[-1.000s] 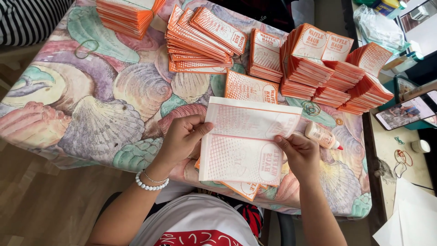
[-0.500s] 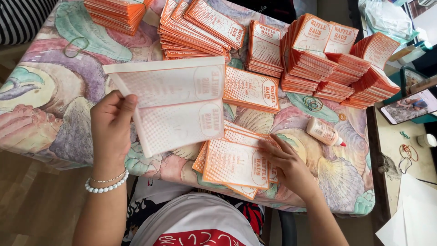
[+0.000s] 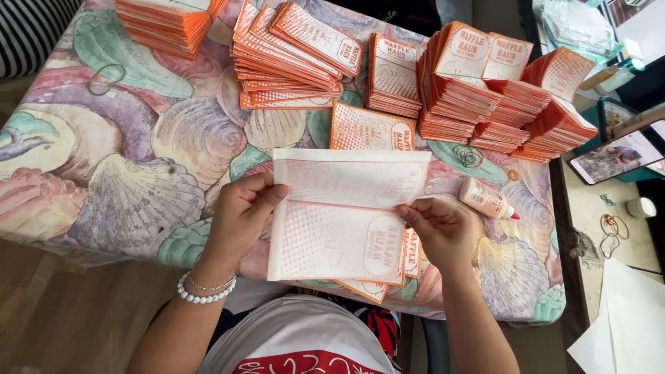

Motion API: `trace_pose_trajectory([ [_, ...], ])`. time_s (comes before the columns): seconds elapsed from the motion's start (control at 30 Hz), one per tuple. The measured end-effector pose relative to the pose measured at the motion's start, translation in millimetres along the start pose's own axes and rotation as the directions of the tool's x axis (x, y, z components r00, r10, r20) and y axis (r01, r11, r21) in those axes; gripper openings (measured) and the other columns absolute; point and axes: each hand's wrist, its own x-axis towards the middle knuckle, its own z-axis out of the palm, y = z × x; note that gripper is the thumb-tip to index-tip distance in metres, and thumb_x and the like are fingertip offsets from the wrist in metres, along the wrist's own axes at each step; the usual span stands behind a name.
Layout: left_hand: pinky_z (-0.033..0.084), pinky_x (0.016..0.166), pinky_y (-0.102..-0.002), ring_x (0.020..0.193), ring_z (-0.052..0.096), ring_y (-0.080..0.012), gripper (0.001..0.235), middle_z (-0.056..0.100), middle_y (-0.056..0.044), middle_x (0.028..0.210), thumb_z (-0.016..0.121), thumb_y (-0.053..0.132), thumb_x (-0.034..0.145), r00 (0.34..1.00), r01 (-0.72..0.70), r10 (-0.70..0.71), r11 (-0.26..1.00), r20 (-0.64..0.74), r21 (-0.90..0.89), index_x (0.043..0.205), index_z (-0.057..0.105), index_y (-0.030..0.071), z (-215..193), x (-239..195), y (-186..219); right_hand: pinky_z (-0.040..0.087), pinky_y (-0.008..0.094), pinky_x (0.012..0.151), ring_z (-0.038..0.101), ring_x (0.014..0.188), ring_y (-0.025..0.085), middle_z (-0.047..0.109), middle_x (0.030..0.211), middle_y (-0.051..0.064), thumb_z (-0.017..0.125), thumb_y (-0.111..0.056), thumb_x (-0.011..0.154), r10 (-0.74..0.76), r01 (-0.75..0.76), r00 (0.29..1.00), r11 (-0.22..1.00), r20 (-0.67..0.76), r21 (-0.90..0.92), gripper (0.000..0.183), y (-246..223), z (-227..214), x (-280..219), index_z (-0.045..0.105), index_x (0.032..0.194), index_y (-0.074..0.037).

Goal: Organizing and unfolding stacks of orange paper bags on a table into neat piles.

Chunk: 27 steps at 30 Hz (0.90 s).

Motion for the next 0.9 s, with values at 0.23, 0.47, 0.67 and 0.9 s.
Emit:
trace_pose_trajectory([
  [0.23, 0.060, 0.065, -0.026, 0.063, 0.059, -0.0045, 0.013, 0.062, -0.002, 0.060, 0.069, 0.007, 0.096, 0.995, 0.035, -0.035, 0.999, 0.093, 0.005, 0.090, 0.075, -0.002, -14.5, -9.0, -25.1, 0.057, 0.026, 0.074, 0.057, 0.067, 0.004, 0.071, 0.061, 0.003, 0.076, -0.016, 0.096, 0.030, -0.024, 0.997, 0.997, 0.077, -0.077, 0.015, 2.7, -7.0, -12.7, 0.078, 0.084, -0.007],
  [0.47, 0.060, 0.061, -0.028, 0.062, 0.059, -0.0076, 0.010, 0.066, -0.006, 0.059, 0.070, 0.004, 0.092, 0.989, 0.031, -0.041, 0.997, 0.139, 0.072, 0.090, 0.076, -0.004, -4.0, -10.2, -4.1, 0.059, 0.030, 0.070, 0.063, 0.074, 0.008, 0.075, 0.063, 0.011, 0.090, 0.000, 0.074, 0.057, -0.064, 0.995, 0.994, 0.083, 0.087, 0.013, -4.1, -3.0, -19.7, 0.078, 0.079, 0.003],
  [0.67, 0.050, 0.057, -0.021, 0.061, 0.050, -0.0056, 0.007, 0.057, -0.002, 0.059, 0.071, 0.005, 0.094, 0.998, 0.047, -0.038, 0.986, -0.058, 0.163, 0.088, 0.071, 0.002, -25.0, -12.5, -10.7, 0.057, 0.030, 0.070, 0.062, 0.070, 0.007, 0.077, 0.063, 0.007, 0.084, -0.004, 0.083, -0.022, 0.022, 1.000, 1.000, -0.004, -0.005, 0.004, -4.3, -12.1, -18.4, 0.082, 0.086, -0.002],
  [0.9, 0.042, 0.066, -0.018, 0.084, 0.056, -0.0051, 0.031, 0.061, 0.002, 0.095, 0.072, 0.031, 0.106, 0.917, -0.049, 0.101, 0.989, -0.385, 0.143, 0.123, 0.062, 0.007, -90.3, -10.4, 11.0, 0.063, 0.037, 0.093, 0.076, 0.110, 0.029, 0.074, 0.120, 0.015, 0.060, 0.005, 0.096, -0.404, 0.425, 0.899, 0.898, 0.168, -0.113, 0.022, 12.6, -18.1, -23.9, 0.076, 0.110, -0.001],
])
